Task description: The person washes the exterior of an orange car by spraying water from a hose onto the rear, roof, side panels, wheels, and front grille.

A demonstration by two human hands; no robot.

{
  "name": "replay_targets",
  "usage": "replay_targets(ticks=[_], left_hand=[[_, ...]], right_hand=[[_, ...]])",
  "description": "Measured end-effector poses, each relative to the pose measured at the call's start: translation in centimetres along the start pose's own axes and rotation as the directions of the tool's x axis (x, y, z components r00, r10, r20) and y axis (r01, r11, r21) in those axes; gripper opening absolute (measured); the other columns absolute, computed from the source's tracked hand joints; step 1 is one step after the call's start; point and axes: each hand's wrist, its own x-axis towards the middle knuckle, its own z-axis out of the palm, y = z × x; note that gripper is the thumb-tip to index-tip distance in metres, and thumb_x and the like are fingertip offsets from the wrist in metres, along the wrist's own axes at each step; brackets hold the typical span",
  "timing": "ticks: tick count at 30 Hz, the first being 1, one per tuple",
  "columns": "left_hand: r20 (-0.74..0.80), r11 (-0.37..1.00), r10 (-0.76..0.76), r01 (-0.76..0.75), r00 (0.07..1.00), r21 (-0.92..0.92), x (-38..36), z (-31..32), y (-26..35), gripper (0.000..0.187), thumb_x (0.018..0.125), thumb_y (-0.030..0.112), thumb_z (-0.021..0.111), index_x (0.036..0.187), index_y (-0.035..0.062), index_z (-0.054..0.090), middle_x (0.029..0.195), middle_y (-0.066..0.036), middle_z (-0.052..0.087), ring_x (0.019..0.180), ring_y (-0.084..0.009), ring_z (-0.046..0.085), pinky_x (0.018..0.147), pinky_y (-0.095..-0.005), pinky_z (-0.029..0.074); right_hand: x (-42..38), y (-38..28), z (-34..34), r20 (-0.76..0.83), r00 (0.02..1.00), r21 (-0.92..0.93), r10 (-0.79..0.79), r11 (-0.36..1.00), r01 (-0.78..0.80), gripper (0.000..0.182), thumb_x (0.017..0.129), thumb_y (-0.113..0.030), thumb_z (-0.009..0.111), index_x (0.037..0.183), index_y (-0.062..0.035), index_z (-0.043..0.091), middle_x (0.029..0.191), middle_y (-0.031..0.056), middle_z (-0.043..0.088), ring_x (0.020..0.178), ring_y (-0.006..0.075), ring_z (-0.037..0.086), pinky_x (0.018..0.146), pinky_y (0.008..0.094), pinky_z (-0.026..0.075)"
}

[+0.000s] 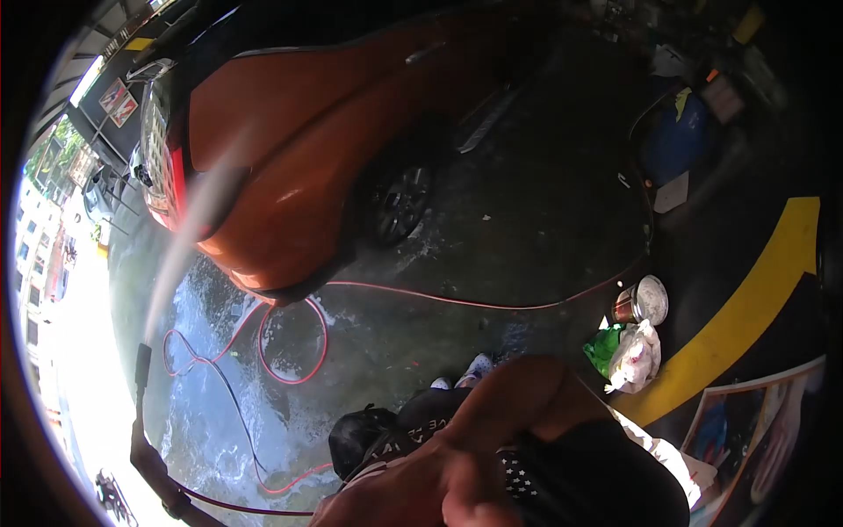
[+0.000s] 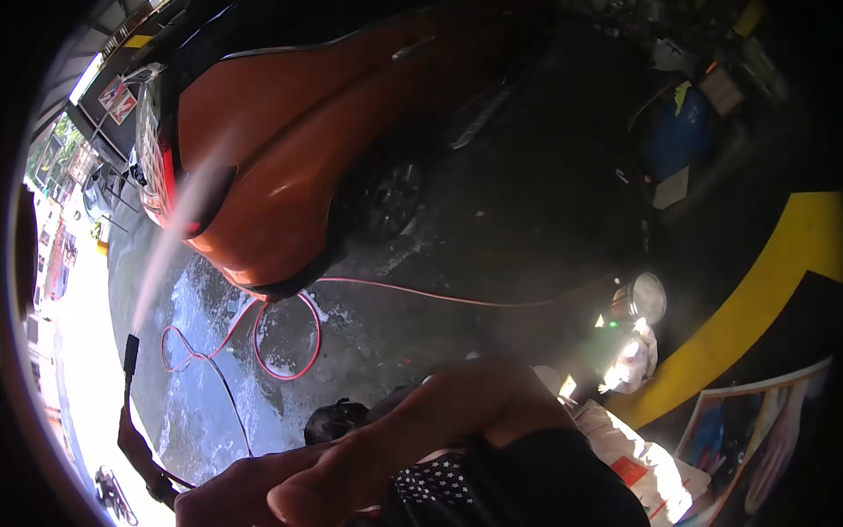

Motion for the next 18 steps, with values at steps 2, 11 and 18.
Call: replay_targets(ticks=[2,11,18], left_hand=[[0.035,0.998,0.017,-0.015,0.999,-0.055,-1.6,0.9,-3.0,0.034,0.097,0.015,0.04,0.121,-0.0032,0.057,0.066,-0.005,0.051,0.05,-0.0088,0.038,0.041,-0.0245,0.031],[0.198,0.903,0.05,0.04,0.979,-0.427,-3.0,15.2,-7.7,0.029,0.093,0.017,0.053,0.109,-0.0045,0.064,0.068,-0.003,0.056,0.06,-0.0071,0.045,0.051,-0.0267,0.036],[0.389,0.886,0.07,0.122,0.919,-0.448,-3.4,19.3,-4.6,0.031,0.092,0.017,0.052,0.111,-0.0055,0.063,0.063,0.001,0.05,0.057,-0.0069,0.04,0.049,-0.0262,0.032]], right_hand=[[-0.3,1.1,-0.2,-0.028,0.998,-0.041,-0.053,0.998,0.052,0.097,0.075,-0.078,0.044,0.12,0.0082,0.048,0.103,0.0105,0.059,0.088,0.0149,0.057,0.069,0.0272,0.041],[0.3,3.5,-1.9,0.046,0.966,-0.051,-0.256,0.965,0.258,0.089,0.078,-0.074,0.042,0.109,0.0084,0.052,0.092,0.0098,0.056,0.08,0.0178,0.052,0.069,0.0293,0.037],[-5.6,-0.3,-4.1,-0.32,0.859,-0.509,0.4,0.693,-0.512,0.073,0.078,-0.064,0.062,0.107,0.002,0.056,0.086,0.0061,0.058,0.081,0.0172,0.057,0.069,0.0292,0.044]])
